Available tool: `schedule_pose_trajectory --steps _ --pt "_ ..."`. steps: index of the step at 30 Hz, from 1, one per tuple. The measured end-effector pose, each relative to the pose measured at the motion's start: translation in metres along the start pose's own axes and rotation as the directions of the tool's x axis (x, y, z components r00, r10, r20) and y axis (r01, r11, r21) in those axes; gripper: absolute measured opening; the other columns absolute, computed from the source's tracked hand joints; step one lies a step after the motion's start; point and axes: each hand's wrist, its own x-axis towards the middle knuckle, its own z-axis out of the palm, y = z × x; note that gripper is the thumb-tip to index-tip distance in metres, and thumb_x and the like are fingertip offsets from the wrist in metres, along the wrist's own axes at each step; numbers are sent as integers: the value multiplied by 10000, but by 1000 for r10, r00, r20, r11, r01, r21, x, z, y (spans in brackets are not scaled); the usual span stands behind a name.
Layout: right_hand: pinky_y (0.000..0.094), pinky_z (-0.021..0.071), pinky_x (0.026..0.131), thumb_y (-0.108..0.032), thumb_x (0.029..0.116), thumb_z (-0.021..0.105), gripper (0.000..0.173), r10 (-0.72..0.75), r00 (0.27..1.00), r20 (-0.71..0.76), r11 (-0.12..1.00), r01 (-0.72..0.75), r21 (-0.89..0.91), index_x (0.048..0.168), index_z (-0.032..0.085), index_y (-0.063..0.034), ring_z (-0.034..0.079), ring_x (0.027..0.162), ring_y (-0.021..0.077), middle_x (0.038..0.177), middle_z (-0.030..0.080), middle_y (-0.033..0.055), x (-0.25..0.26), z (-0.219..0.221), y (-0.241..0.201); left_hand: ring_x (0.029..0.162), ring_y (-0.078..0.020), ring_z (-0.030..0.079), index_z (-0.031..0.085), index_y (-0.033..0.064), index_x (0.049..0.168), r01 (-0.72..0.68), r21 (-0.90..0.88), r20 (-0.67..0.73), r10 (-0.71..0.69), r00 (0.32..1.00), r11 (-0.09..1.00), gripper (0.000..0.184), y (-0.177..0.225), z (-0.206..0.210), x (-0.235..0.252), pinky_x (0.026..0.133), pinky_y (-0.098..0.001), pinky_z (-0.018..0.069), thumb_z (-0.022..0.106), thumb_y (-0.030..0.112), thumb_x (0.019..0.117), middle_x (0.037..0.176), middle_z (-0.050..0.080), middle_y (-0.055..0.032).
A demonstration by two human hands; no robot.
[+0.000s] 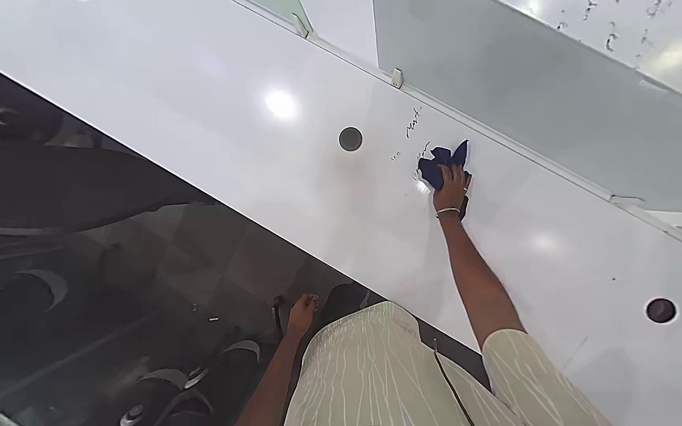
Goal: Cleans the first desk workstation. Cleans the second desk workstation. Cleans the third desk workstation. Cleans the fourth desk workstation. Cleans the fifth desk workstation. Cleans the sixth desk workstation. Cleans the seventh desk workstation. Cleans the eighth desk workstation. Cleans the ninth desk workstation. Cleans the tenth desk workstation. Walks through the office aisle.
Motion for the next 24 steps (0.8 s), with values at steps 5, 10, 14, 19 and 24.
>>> schedule_pose_trajectory --steps 5,10,14,19,24 --pt "684 172 1232 -8 881 608 513 -117 981 156 992 109 57 1367 666 -159 381 1475 441 1508 525 219 -154 37 1 926 -226 706 637 -1 1240 -49 2 -1 49 999 999 282 22 0 5 876 -421 571 493 180 1079 1067 712 -162" --pt "785 161 1164 87 839 594 544 -238 967 90 971 237 22 1283 718 -203 451 1425 452 1450 596 163 -203 23 66 894 -213 702 636 -12 1220 -81 -77 -13 80 997 994 264 24 0 5 830 -400 578 510 170 1077 1050 708 -158" --pt "708 124 1221 -60 907 597 527 76 996 -43 994 -80 -79 1430 598 -133 315 1509 440 1555 459 232 -69 6 63 906 -221 702 638 -12 1228 -30 -29 8 30 1000 999 269 16 0 7 850 -407 574 501 163 1078 1063 708 -165" --pt "680 161 1212 -120 885 617 603 252 952 -175 967 -255 11 1480 526 -151 295 1517 420 1599 402 203 73 2 5 929 -233 704 635 -9 1241 23 -24 -24 -24 999 999 269 6 -5 2 873 -420 572 504 160 1078 1077 706 -173" --pt "663 152 1241 -47 887 625 578 -207 967 147 978 202 45 1440 596 -212 309 1519 406 1574 457 177 -27 54 -67 939 -256 709 628 -29 1242 53 -81 -39 -56 998 995 272 -2 -1 -2 885 -444 575 514 151 1074 1079 707 -191"
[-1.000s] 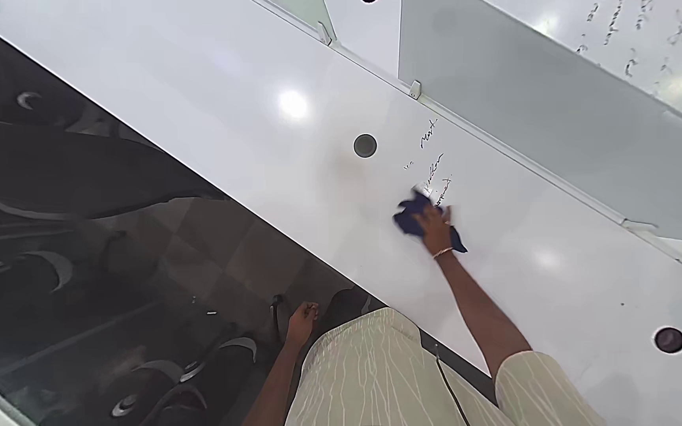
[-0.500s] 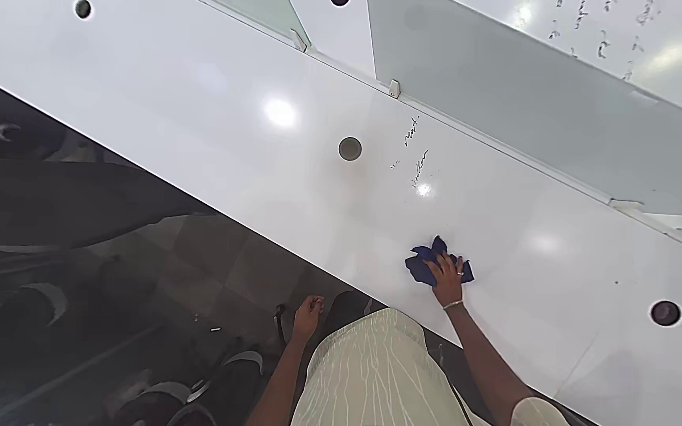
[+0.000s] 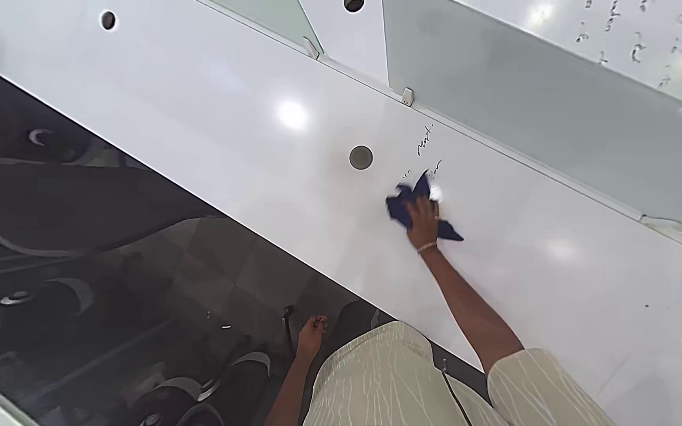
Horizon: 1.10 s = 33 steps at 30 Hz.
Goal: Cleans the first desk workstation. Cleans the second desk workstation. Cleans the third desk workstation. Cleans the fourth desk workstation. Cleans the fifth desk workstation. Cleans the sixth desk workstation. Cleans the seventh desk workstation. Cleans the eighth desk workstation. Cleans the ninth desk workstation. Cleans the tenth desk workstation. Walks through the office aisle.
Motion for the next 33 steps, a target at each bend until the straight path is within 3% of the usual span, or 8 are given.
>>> schedule_pose_trajectory --steps 3,12,16,19,23,28,30,33 --pt "685 167 1224 9 849 610 602 -160 987 9 987 160 -24 1378 648 -276 345 1510 378 1521 542 98 -15 17 -5 940 -247 709 632 -11 1243 41 -14 6 -41 999 999 262 -3 3 0 882 -439 576 512 150 1074 1075 709 -175" --pt "706 108 1206 -195 918 613 616 275 938 -212 959 -282 -4 1520 484 -188 240 1528 459 1606 382 220 225 -45 -7 892 -222 705 634 -5 1235 66 -87 -48 -71 996 994 259 -5 10 -4 834 -415 582 502 148 1073 1035 711 -158" --pt "692 140 1224 -117 901 635 607 -99 995 -35 995 98 -22 1491 533 -217 274 1526 437 1578 430 221 148 7 -70 886 -221 707 646 -2 1211 58 -62 10 -58 998 996 249 -5 28 -3 842 -420 583 522 160 1068 1024 713 -153" --pt "669 157 1234 -7 872 666 607 -375 925 60 927 376 -10 1417 613 -268 330 1514 378 1566 481 118 98 19 -61 904 -231 705 656 -6 1202 55 -32 38 -53 998 998 248 3 24 -1 858 -432 581 525 153 1064 1035 712 -159" --pt "700 174 1217 -6 922 565 625 6 1000 -6 993 -6 -115 1522 489 -165 312 1497 472 1580 395 270 121 -49 34 888 -222 700 644 -7 1217 46 -35 14 -45 999 998 257 13 13 1 844 -422 580 515 159 1070 1028 706 -158" --pt "658 169 1223 -146 905 617 598 423 856 -298 896 -444 -2 1491 499 -152 289 1522 409 1588 401 223 58 -54 83 884 -233 708 633 -16 1230 62 -25 9 -62 998 998 258 1 13 10 832 -422 587 511 151 1074 1026 705 -172" --pt "663 167 1225 -147 883 644 588 433 871 -233 894 -448 -11 1464 552 -147 306 1507 446 1570 419 254 7 -17 34 897 -237 703 635 -14 1234 56 13 43 -57 997 998 262 -5 17 9 852 -424 577 507 150 1075 1037 705 -171" --pt "682 186 1222 -33 858 610 591 113 993 -15 994 -113 -8 1417 626 -223 343 1497 435 1550 490 182 -66 37 -54 926 -256 701 634 -10 1246 33 75 86 -39 996 997 277 -7 14 8 883 -445 568 499 158 1072 1057 706 -179"
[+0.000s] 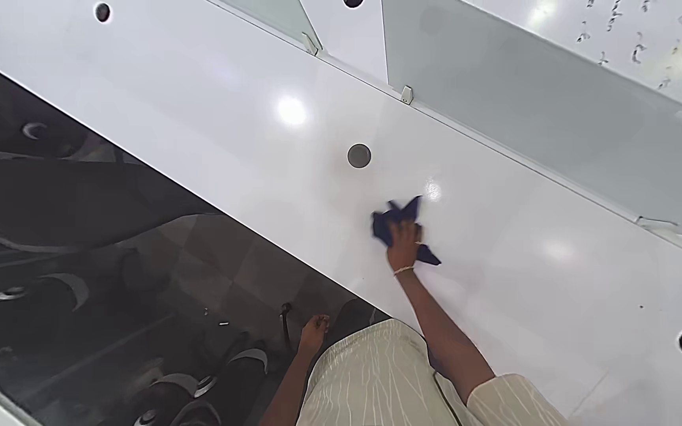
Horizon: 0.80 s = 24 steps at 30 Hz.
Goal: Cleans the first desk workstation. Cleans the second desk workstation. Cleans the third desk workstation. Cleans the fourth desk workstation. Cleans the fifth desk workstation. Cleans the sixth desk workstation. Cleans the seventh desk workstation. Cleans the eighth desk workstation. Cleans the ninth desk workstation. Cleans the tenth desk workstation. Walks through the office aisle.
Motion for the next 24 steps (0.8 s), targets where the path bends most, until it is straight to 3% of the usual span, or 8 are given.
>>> schedule_pose_trajectory --steps 2,4,8,11,16,20,22,24 --pt "698 215 1205 4 867 596 577 -344 936 77 937 337 90 1354 664 -299 397 1482 382 1523 548 74 -18 23 -16 945 -265 705 637 -4 1243 -17 24 -4 17 1000 1000 277 4 -7 -1 896 -458 568 500 165 1072 1071 707 -181" --pt "734 160 1201 -3 920 564 567 -497 850 177 868 480 131 1389 629 -315 354 1508 370 1540 529 65 13 14 -7 944 -260 706 633 -7 1248 -34 24 -37 35 999 999 282 11 -18 -3 892 -455 569 497 172 1078 1080 707 -178" --pt "727 114 1214 -62 976 548 556 -138 990 -7 990 138 -17 1508 519 -221 280 1531 410 1599 417 183 123 -36 29 902 -241 705 627 -20 1245 -43 -39 -118 38 992 998 282 3 -31 -11 858 -433 579 497 168 1079 1062 704 -178" --pt "718 101 1205 -118 932 590 571 197 953 -230 980 -183 83 1486 525 -239 245 1542 410 1611 400 166 180 -52 27 905 -242 702 627 -19 1242 -45 -62 -135 36 990 997 277 -8 -29 -15 849 -431 577 495 162 1079 1051 705 -176" --pt "681 147 1232 -105 952 549 551 -105 993 55 993 102 67 1480 556 -261 295 1529 397 1589 442 168 24 17 -42 889 -228 692 634 -12 1241 -40 -8 -54 40 998 999 272 -27 -20 -18 845 -421 569 508 163 1074 1031 707 -162" --pt "709 148 1217 -20 870 650 617 -413 879 238 906 370 206 1402 617 -331 302 1536 345 1589 471 33 -119 60 -48 903 -242 702 643 -6 1234 -66 16 -29 67 997 998 273 -41 -28 -8 852 -439 574 511 172 1073 1044 711 -167" --pt "727 136 1209 -22 890 645 601 -374 894 246 925 341 169 1390 629 -355 309 1534 337 1586 477 6 -146 48 -12 910 -250 710 640 -5 1248 -83 31 -7 83 997 996 278 -48 -33 3 853 -448 583 509 169 1076 1059 712 -171" --pt "739 146 1204 35 892 579 581 -139 983 118 990 133 56 1366 665 -290 358 1504 384 1555 512 78 -169 23 46 875 -240 705 646 -3 1239 -117 59 9 117 993 991 276 -58 -39 14 824 -438 583 511 172 1074 1031 715 -161"
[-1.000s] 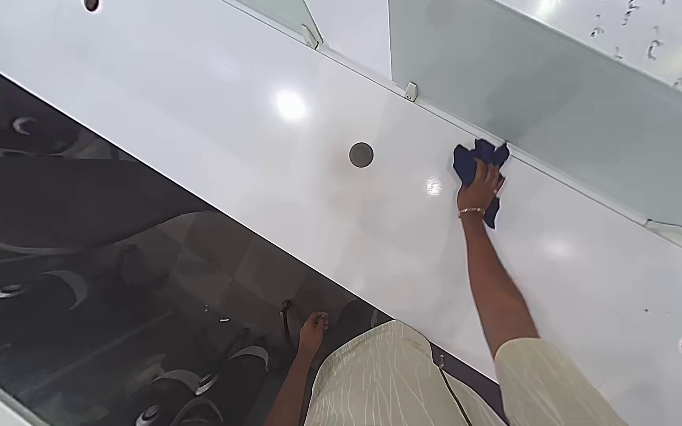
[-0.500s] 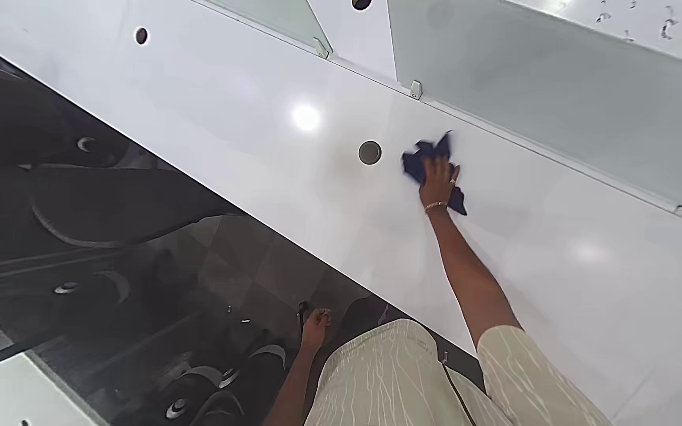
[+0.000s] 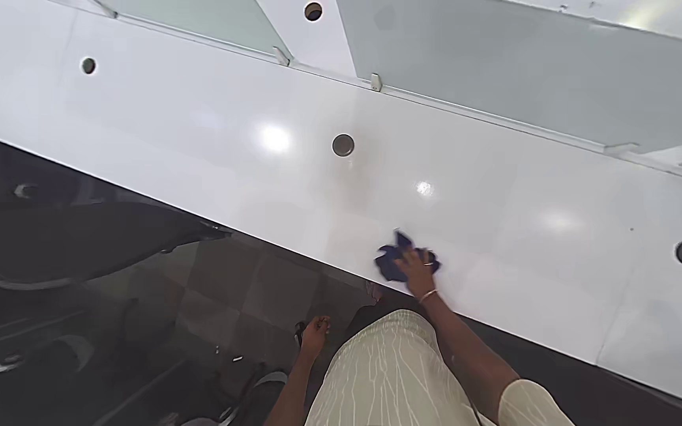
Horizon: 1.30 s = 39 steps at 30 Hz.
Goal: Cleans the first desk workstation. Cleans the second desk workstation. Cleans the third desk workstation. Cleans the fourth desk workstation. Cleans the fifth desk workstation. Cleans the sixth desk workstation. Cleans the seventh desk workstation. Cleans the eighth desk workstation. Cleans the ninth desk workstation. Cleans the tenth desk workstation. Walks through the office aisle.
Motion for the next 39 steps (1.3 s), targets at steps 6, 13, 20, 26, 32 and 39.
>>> schedule_pose_trajectory --steps 6,13,20,26,32,39 --pt "634 206 1224 -133 942 587 584 787 433 -440 523 -846 104 1517 488 -141 339 1496 435 1587 406 238 -115 -40 123 885 -235 698 636 18 1260 -44 49 28 43 999 998 287 -29 -8 16 815 -438 574 511 205 1080 1046 713 -151" --pt "720 209 1192 -13 779 680 579 342 858 -383 933 -358 30 1344 669 -140 383 1446 506 1511 506 240 -130 55 0 898 -246 698 629 -4 1260 -56 45 38 54 998 997 287 -77 -7 5 851 -446 571 513 185 1078 1050 708 -171" --pt "693 129 1224 -84 915 583 566 477 808 -346 856 -516 -24 1479 537 -109 284 1519 443 1591 401 241 -3 -52 88 918 -279 710 625 -4 1267 10 20 4 -10 1000 1000 294 -100 -17 -8 854 -470 579 503 187 1080 1075 708 -189" --pt "696 111 1215 -240 937 623 637 539 755 -372 817 -576 15 1545 453 -158 228 1535 461 1631 316 258 147 -68 29 906 -263 712 637 -6 1240 28 -30 -81 -30 996 999 286 -92 -19 -20 864 -461 580 507 189 1076 1048 713 -176" --pt "718 124 1217 -129 865 656 673 -148 987 65 987 152 -52 1501 523 -305 222 1549 420 1647 360 125 136 31 -123 928 -270 708 639 -4 1237 74 -94 -95 -83 992 993 280 -55 -10 -27 884 -467 572 518 186 1071 1058 711 -181" --pt "583 333 1168 15 836 654 632 -444 811 381 884 465 43 1354 650 -346 427 1455 320 1534 532 15 124 25 -130 855 -237 693 643 -7 1216 53 -321 -217 -127 968 946 247 -30 3 -50 820 -435 573 524 148 1063 1001 706 -161"
